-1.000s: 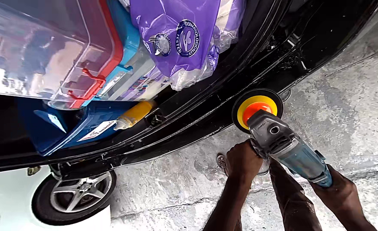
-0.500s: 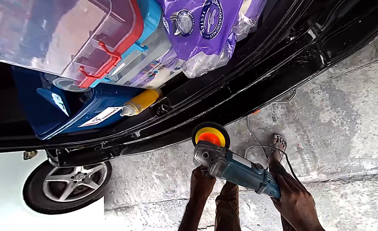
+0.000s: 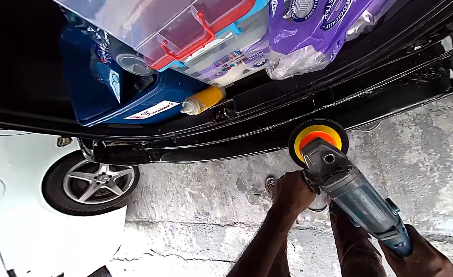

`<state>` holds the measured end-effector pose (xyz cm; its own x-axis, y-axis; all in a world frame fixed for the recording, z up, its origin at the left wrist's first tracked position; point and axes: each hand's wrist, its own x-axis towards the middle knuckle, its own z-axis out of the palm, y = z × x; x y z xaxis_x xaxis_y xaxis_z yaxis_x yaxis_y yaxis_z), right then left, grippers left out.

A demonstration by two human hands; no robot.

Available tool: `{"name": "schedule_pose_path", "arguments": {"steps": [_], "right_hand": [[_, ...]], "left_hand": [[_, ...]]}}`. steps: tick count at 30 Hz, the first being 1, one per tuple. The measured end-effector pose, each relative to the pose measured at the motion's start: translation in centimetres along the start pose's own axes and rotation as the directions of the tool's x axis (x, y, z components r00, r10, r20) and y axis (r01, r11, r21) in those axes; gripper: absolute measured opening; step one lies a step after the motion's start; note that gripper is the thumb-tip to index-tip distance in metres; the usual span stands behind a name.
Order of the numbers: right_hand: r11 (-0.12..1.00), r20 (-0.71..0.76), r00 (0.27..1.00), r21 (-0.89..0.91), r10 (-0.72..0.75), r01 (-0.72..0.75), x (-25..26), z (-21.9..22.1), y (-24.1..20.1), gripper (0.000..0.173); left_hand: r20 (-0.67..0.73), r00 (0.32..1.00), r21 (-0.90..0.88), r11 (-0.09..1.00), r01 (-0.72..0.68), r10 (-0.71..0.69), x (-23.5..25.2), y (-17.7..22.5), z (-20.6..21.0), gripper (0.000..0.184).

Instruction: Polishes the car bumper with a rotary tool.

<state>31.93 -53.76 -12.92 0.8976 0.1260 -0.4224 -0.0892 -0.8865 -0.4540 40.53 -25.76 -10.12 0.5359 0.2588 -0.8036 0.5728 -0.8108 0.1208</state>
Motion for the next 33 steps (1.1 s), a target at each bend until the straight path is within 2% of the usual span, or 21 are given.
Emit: {"name": "schedule_pose_path", "arguments": {"steps": [4, 7, 9, 12, 15, 17, 20, 23, 27, 31, 33], "right_hand": [[0.993, -0.021, 0.994, -0.041, -0.111, 0.11, 0.4, 2.2, -3.1, 0.045], [0.978, -0.078, 0.977, -0.081, -0.2, 0.194, 0.6, 4.6, -4.9, 0.042], [0.974, -0.082, 0.973, -0.076, -0.218, 0.212, 0.7, 5.2, -5.5, 0.043], [0.983, -0.064, 0.983, -0.078, -0.17, 0.165, 0.8, 4.4, -5.4, 0.044], [0.995, -0.046, 0.995, -0.053, -0.091, 0.089, 0.9, 2.1, -3.8, 0.05], [0.998, -0.031, 0.999, -0.049, -0.042, 0.04, 0.9, 0.5, -2.4, 0.045], [0.999, -0.007, 0.999, -0.002, 0.042, -0.042, 0.9, -1.3, -0.6, 0.046], [0.996, -0.018, 0.996, 0.031, 0.085, -0.085, 0.7, -1.9, 0.7, 0.048], [0.997, 0.01, 0.997, 0.012, 0.07, -0.07, 0.6, -1.9, -0.2, 0.047], [0.999, 0.048, 0.998, -0.034, -0.037, 0.038, 0.8, -0.2, -3.4, 0.044], [0.995, 0.05, 0.995, -0.039, -0.09, 0.092, 0.8, 1.0, -5.0, 0.048]], "left_hand": [[-0.077, 0.99, -0.096, 0.989, 0.108, -0.116, -0.5, -6.0, 0.7, 0.033], [-0.19, 0.974, -0.165, 0.982, 0.096, -0.127, -0.7, -10.2, 0.9, 0.03], [-0.22, 0.968, -0.157, 0.984, 0.09, -0.123, -0.6, -11.2, 0.5, 0.027], [-0.197, 0.974, -0.132, 0.988, 0.085, -0.111, -0.1, -9.8, -0.2, 0.027], [-0.102, 0.988, -0.088, 0.99, 0.111, -0.12, 0.2, -5.6, -0.9, 0.029], [-0.048, 0.993, -0.042, 0.994, 0.104, -0.106, 0.4, -2.3, -1.3, 0.031], [0.004, 0.999, 0.014, 0.999, 0.043, -0.043, 0.6, 1.8, -1.9, 0.03], [0.04, 0.999, 0.003, 0.999, -0.034, 0.034, 0.6, 3.9, -2.2, 0.029], [0.051, 0.998, -0.002, 1.0, -0.023, 0.023, 0.8, 2.2, -1.5, 0.029], [-0.005, 0.996, -0.06, 0.994, 0.094, -0.094, 0.1, -3.3, -1.3, 0.031], [-0.046, 0.989, -0.103, 0.985, 0.136, -0.141, -0.1, -6.5, -1.3, 0.031]]}}
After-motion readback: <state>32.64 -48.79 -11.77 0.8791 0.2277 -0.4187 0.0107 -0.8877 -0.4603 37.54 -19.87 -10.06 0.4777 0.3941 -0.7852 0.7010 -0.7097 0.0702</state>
